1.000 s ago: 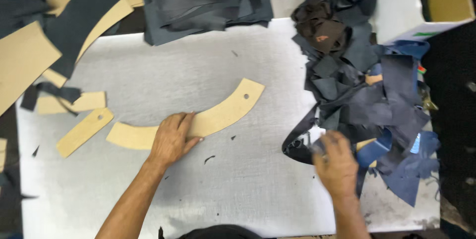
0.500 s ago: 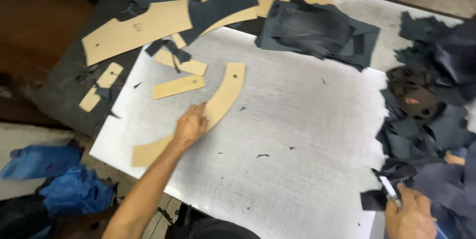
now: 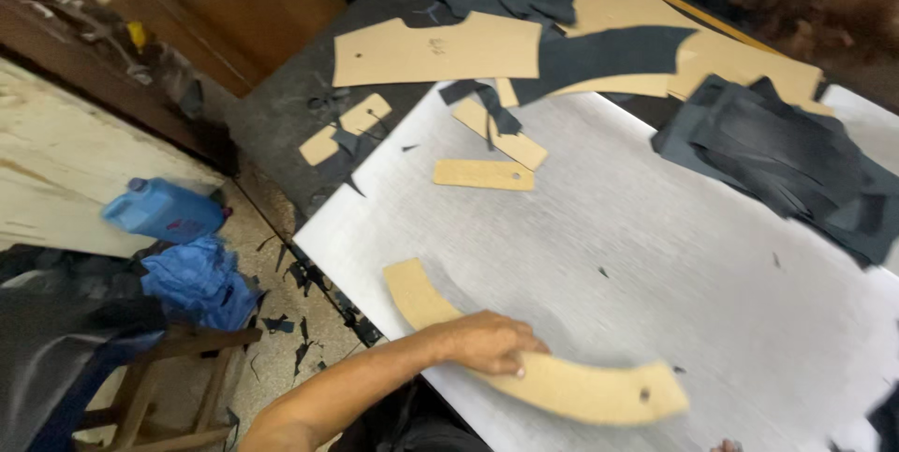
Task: The person uses a rotary cutter and cardboard templates to cut shapes from a large piece of dark fabric on a white table. They repeatedly position templates, cut along their edges, and set aside the cut pieces.
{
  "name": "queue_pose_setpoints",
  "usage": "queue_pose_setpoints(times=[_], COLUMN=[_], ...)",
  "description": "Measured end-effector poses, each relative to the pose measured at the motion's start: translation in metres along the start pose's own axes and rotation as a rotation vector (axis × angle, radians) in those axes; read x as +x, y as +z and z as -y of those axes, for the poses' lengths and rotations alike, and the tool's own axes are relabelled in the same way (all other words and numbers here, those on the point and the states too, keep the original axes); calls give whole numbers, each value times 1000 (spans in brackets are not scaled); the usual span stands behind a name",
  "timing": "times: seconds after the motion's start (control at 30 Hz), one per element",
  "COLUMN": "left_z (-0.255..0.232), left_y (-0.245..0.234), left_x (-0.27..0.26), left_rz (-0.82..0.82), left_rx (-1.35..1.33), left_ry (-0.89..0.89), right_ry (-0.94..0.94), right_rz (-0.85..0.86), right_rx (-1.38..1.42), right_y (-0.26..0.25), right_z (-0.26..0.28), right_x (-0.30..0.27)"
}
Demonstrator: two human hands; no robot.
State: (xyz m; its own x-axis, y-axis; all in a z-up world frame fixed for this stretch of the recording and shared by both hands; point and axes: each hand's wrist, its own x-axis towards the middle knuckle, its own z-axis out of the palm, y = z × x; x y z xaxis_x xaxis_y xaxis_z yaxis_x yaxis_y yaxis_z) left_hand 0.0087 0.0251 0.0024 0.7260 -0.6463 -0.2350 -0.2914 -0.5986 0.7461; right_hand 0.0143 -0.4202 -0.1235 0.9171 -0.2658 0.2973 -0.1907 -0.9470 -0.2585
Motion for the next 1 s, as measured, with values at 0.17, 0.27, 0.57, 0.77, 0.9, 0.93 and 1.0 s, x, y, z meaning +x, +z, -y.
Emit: queue_pose_setpoints(times=[0.17,0.27,0.57,0.77,0.9,0.93,1.0], left_z=[44,50,-15,-92,-145,-157,-177], left_y=[-57,-78,-97,-105,-117,-119,-121], left_x=[-33,-31,63,151,207,222,260], left_rz=[-611,-591,-263,-307,-344,-335,-353], left_rx=[-110,-157,326,572,646,658,768], left_ry=[-103,-138,-44,270,358,354,382], right_ry=[22,93,57,165,119,116,108], right_rz=[-21,-47,-272,-232,-376,-421,-416], right_rx=[-75,-100,126,379,295,253,184], right_y=[-8,-33,-70,-102,-124,-127,-133], right_z=[88,106,140,128,56,32,-15], right_x=[-33,-68,-64,-54,-13,8,58])
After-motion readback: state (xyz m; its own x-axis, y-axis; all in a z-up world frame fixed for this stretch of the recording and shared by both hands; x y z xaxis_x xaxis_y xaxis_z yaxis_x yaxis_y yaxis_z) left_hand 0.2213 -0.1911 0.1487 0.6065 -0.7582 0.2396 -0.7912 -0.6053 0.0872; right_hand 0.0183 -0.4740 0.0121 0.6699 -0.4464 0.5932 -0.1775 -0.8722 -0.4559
